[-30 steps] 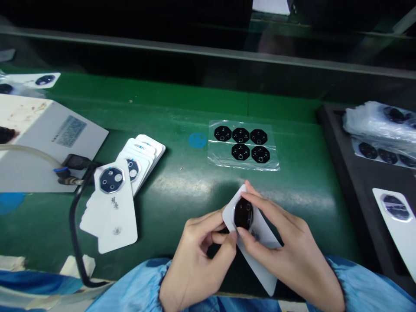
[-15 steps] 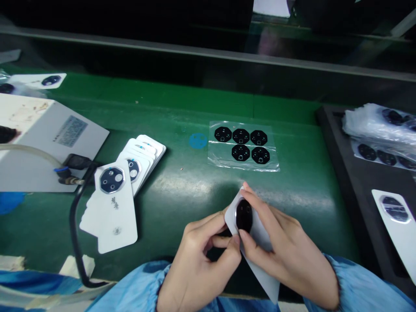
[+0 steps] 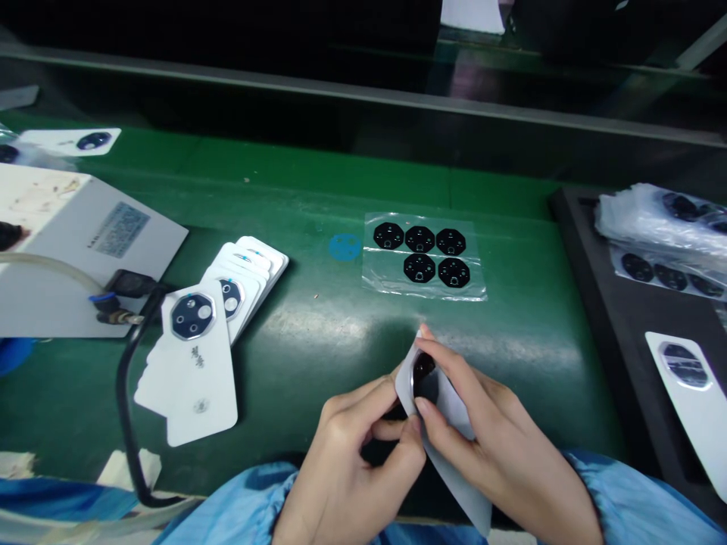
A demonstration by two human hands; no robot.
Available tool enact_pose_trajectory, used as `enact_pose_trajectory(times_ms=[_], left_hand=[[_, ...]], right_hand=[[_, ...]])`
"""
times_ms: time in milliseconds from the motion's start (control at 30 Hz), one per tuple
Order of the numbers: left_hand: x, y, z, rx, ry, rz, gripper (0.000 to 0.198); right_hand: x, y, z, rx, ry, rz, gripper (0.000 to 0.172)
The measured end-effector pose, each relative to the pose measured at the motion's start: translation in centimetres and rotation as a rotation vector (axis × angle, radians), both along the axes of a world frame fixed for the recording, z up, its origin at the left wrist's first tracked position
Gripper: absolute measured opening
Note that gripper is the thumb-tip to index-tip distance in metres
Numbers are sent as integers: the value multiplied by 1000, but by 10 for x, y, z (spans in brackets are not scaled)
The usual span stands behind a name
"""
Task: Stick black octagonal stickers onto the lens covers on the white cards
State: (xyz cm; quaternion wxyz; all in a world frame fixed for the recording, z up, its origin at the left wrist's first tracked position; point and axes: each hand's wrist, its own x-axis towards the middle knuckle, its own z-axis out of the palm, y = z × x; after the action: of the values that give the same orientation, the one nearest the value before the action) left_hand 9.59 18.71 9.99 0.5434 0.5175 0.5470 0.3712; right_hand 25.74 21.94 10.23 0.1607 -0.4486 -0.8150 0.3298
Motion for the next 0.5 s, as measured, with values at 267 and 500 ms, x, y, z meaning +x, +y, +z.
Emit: enact_pose_trajectory(times_ms=[267, 500], left_hand=[[-1, -3, 0, 101, 39, -9, 25], [1, -2, 6, 159, 84, -5, 22]], right_hand=[[3, 3, 4, -190, 44, -108, 46], [-2, 0, 5, -244, 163, -205, 52]])
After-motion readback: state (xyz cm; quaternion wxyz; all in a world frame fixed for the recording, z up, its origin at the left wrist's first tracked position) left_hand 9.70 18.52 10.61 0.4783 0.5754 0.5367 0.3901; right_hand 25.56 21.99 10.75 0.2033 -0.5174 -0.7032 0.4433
